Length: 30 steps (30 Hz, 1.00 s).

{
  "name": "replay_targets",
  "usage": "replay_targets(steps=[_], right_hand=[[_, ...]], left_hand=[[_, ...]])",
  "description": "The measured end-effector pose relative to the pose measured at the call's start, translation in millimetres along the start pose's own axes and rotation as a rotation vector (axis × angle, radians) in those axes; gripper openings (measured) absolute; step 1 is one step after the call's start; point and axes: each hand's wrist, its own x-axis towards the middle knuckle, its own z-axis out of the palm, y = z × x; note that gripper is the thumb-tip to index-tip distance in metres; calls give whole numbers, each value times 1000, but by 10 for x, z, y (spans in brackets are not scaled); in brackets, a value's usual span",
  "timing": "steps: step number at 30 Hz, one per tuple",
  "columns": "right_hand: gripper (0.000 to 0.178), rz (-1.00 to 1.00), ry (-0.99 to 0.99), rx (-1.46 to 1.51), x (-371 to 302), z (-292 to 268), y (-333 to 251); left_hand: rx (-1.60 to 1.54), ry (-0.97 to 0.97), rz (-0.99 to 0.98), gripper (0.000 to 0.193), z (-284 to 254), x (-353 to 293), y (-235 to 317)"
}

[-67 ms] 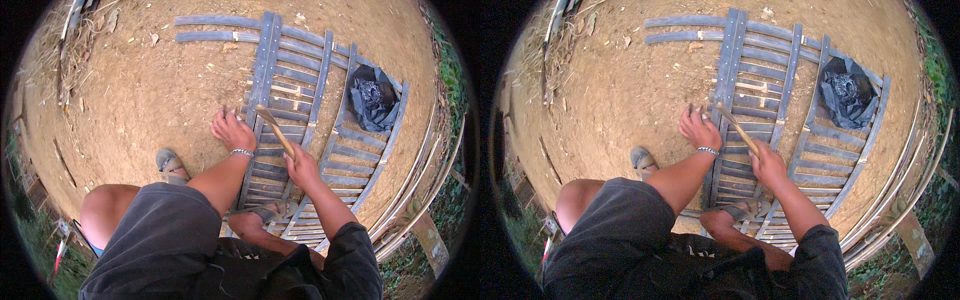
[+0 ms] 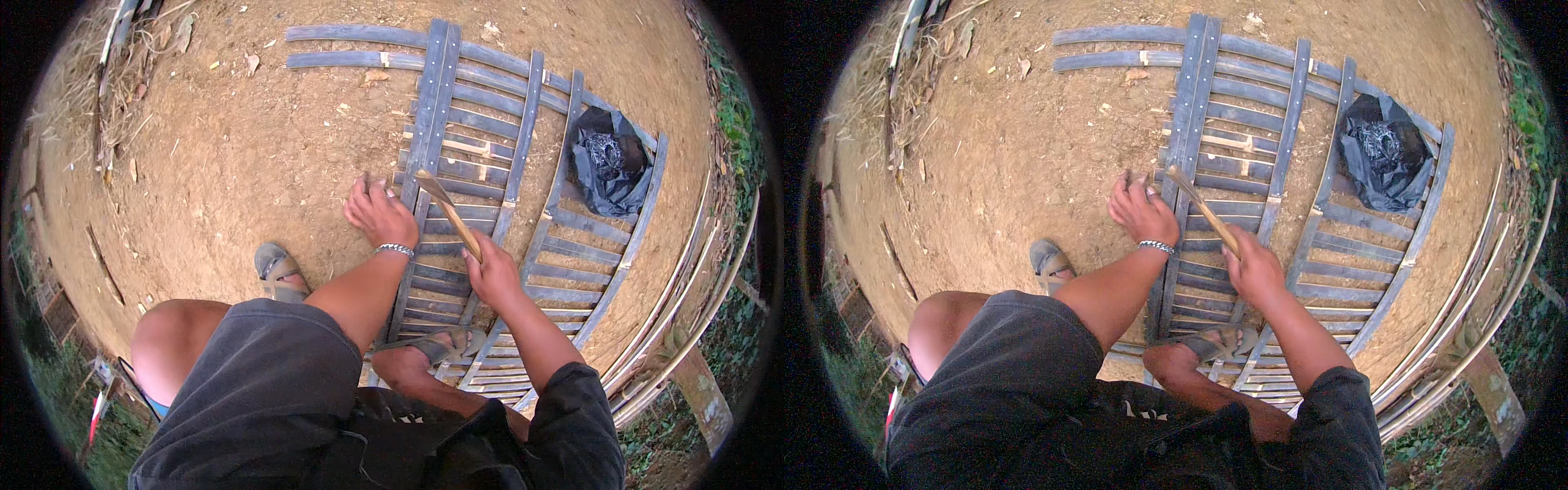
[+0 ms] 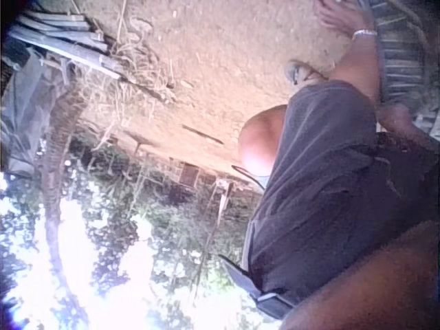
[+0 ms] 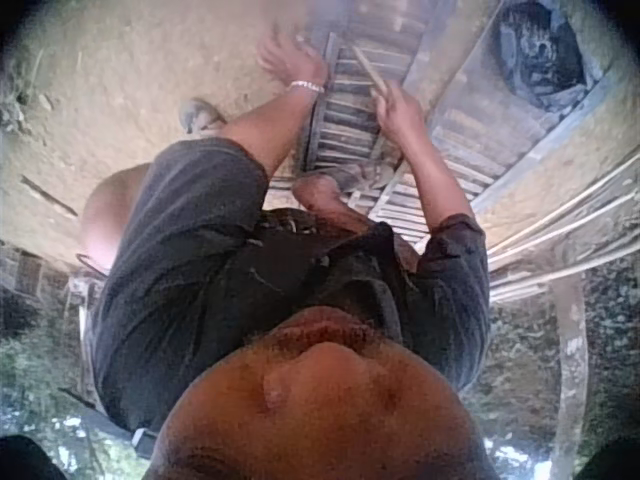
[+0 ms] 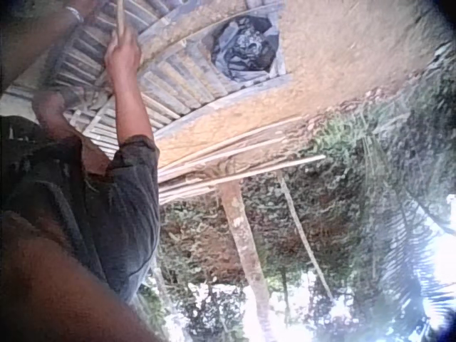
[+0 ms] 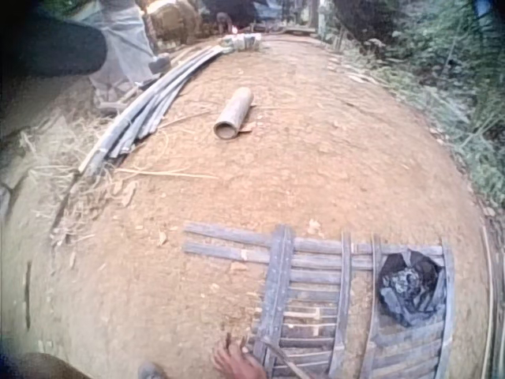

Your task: The person hammers nails into a bamboo lattice structure using a wooden mallet. They repeatedly pick up nails from a black plastic bag and drive them into the bamboo frame to secure the pieces together.

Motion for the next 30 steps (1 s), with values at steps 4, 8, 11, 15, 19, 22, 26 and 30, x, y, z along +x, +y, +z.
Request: replay_targets(steps=[4,8,11,15,19,22,26,30], right_hand=[[40,-69,62,3,-33,-16,-91],[41,-12,-2,-106,-11,110,81],[42,-50,86,-79,8,60,-62],[42,-241,217,56,-114,158,122],[41,36,20,-114,3,155,7],[41,-130,209,-45,-53,104,-57],[42,-50,75,-114,-56,182,3],[35,-2,144,-65,3,161,-38]], left_hand=[[-14,-16,18,20,-26,0,-20],[-24,-8,30,20,-11,4,-4],[-32,-6,28,20,0,35,-23],[-50,-62,5,22,-40,15,4],[-48,-39,11,21,-22,-1,-24],[-40,-47,-4,19,-46,-3,-23],[-53,-33,4,18,-37,-11,-9],[-49,-48,10,23,-25,-8,-32]])
